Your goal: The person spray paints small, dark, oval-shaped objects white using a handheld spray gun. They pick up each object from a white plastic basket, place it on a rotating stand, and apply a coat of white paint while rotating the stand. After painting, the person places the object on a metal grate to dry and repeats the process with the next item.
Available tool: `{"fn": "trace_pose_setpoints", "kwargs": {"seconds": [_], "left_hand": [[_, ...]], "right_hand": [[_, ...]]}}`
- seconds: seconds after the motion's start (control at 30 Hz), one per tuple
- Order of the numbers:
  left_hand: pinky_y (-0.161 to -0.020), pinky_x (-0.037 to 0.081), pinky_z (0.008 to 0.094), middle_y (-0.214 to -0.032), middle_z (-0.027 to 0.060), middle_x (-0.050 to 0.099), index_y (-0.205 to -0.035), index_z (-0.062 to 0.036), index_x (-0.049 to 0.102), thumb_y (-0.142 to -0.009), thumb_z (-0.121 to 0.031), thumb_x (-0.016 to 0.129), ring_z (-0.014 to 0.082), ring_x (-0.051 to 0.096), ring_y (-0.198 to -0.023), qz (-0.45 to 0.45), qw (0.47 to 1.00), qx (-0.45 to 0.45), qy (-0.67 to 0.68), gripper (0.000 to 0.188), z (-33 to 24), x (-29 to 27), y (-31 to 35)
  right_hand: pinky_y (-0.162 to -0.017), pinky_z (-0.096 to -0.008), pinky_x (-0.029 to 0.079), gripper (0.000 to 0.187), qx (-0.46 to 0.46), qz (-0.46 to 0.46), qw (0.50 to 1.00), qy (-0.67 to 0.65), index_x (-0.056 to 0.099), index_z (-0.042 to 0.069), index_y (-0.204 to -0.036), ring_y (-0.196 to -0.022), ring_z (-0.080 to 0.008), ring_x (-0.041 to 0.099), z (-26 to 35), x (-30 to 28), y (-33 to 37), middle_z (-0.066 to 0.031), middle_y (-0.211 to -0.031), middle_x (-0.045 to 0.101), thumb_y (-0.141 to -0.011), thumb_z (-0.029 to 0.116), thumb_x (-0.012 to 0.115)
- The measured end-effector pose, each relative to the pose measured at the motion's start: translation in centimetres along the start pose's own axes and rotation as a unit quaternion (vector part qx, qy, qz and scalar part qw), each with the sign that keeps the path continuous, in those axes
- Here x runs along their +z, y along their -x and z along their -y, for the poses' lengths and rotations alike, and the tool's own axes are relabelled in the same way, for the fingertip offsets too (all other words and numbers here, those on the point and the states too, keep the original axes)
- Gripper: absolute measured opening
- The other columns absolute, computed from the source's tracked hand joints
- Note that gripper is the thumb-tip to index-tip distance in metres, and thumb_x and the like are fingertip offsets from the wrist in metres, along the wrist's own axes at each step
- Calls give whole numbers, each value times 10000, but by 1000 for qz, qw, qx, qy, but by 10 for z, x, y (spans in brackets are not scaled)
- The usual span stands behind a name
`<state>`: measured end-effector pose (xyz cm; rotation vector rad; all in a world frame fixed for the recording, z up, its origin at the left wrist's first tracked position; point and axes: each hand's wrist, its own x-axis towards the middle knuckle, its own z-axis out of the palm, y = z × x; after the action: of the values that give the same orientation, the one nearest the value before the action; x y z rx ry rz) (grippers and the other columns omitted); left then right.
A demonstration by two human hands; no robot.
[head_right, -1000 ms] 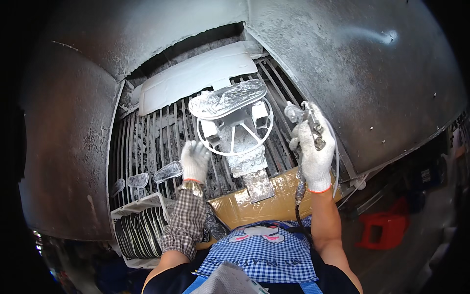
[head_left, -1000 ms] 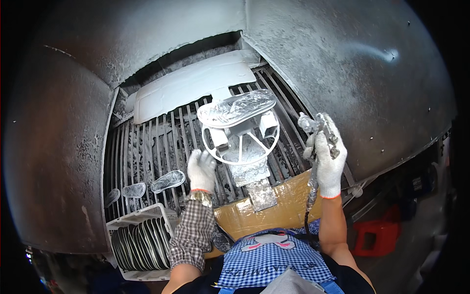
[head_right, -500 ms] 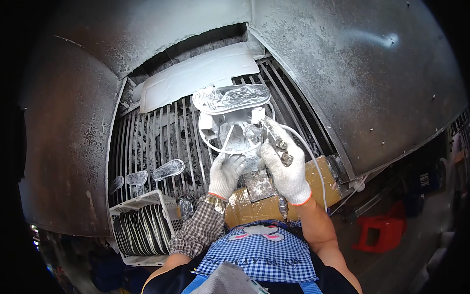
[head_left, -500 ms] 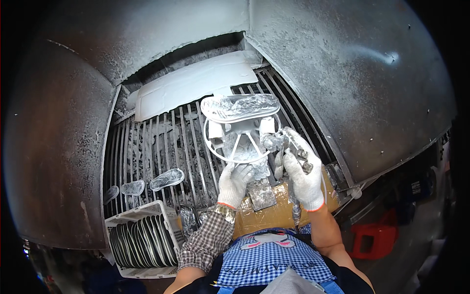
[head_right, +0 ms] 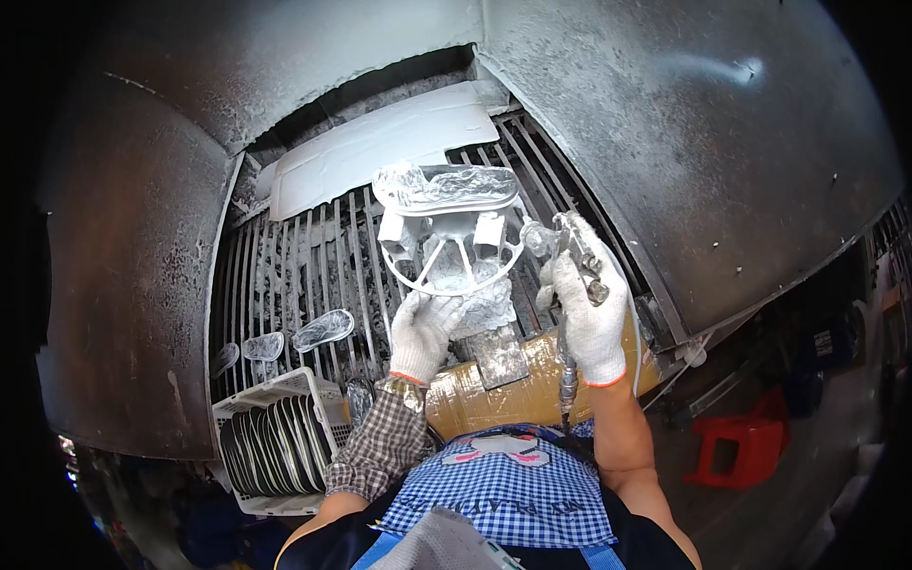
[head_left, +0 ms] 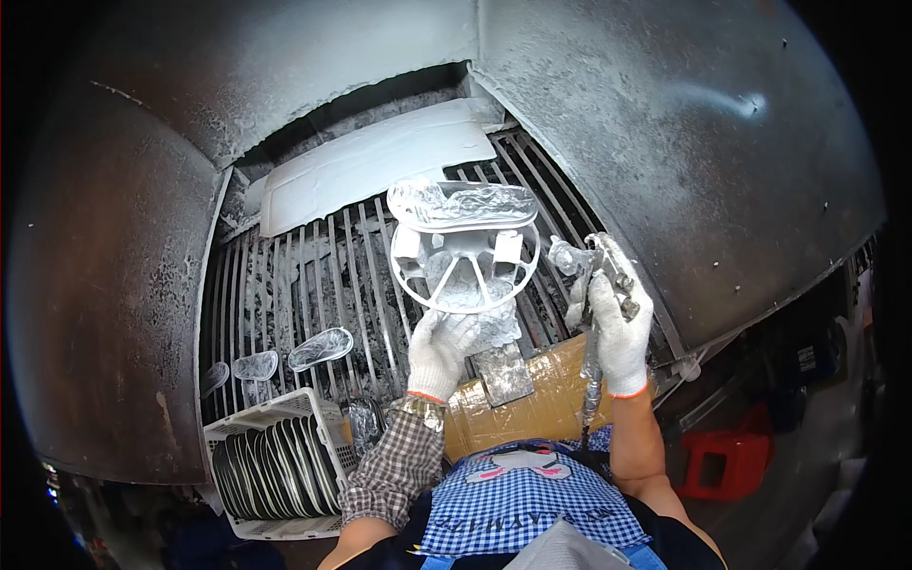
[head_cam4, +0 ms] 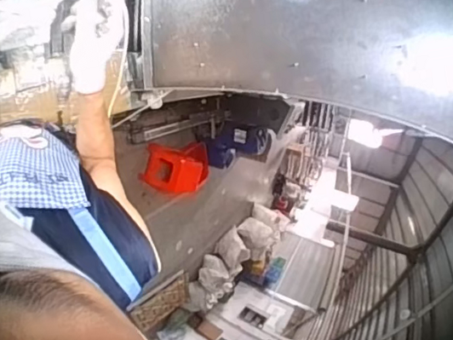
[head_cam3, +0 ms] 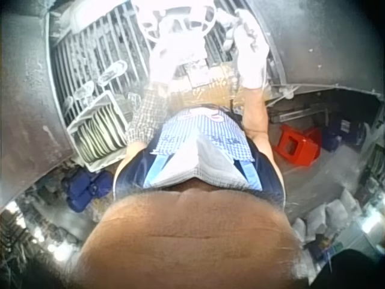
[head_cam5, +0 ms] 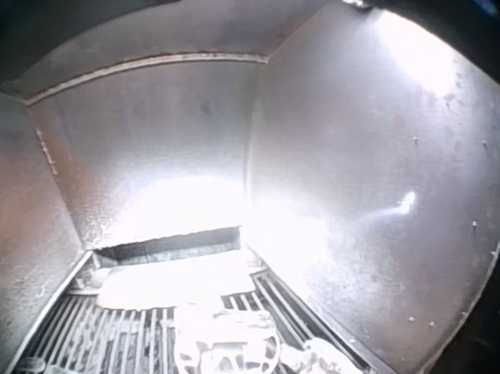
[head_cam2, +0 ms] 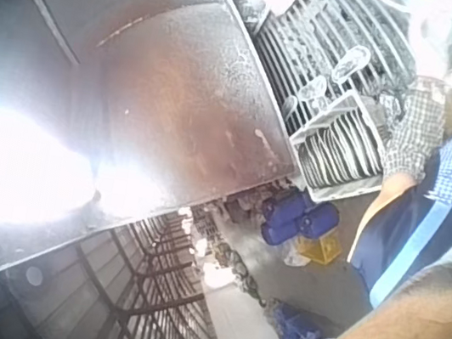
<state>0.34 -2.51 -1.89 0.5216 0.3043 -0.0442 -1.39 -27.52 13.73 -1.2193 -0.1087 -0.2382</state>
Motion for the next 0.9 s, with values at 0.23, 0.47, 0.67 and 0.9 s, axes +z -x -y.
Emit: {"fn": "trace_pose_setpoints", "kwargs": {"seconds": [0.23,0.47,0.67,0.9], "left_hand": [[-1072,544,555,-1378,281,640,-1246,31,641,-1057,-305,578,442,646,-1250,-1,1000,23,-17,391,-15,7,7],[-1049,534,541,-1388,286,635,-1372,35,595,-1070,-392,538,439,636,-1263,0,999,39,-24,526,-26,-11,-1],[-1079,529,568,-1375,269,638,-1351,18,597,-1043,-379,619,429,639,-1254,-3,999,44,-4,503,-44,-22,-4],[-1023,559,546,-1288,225,690,-1227,-23,623,-1047,-353,606,397,662,-1213,-49,992,101,-50,376,-37,-26,-9]], "right_hand": [[-645,-212,503,547,-36,-34,997,53,467,-45,-1559,-735,-52,571,4,-17,6,-26,-923,649,-1086,168,641],[-684,-227,535,521,20,2,999,34,499,-35,-1537,-731,-75,617,14,-14,25,-40,-933,668,-1069,146,642],[-693,-223,531,568,0,-28,999,32,472,-35,-1557,-754,-66,607,16,-22,25,-34,-935,664,-1073,185,669],[-697,-229,532,537,19,12,999,31,485,-62,-1539,-760,-80,625,21,-25,33,-63,-942,674,-1075,153,647]]}}
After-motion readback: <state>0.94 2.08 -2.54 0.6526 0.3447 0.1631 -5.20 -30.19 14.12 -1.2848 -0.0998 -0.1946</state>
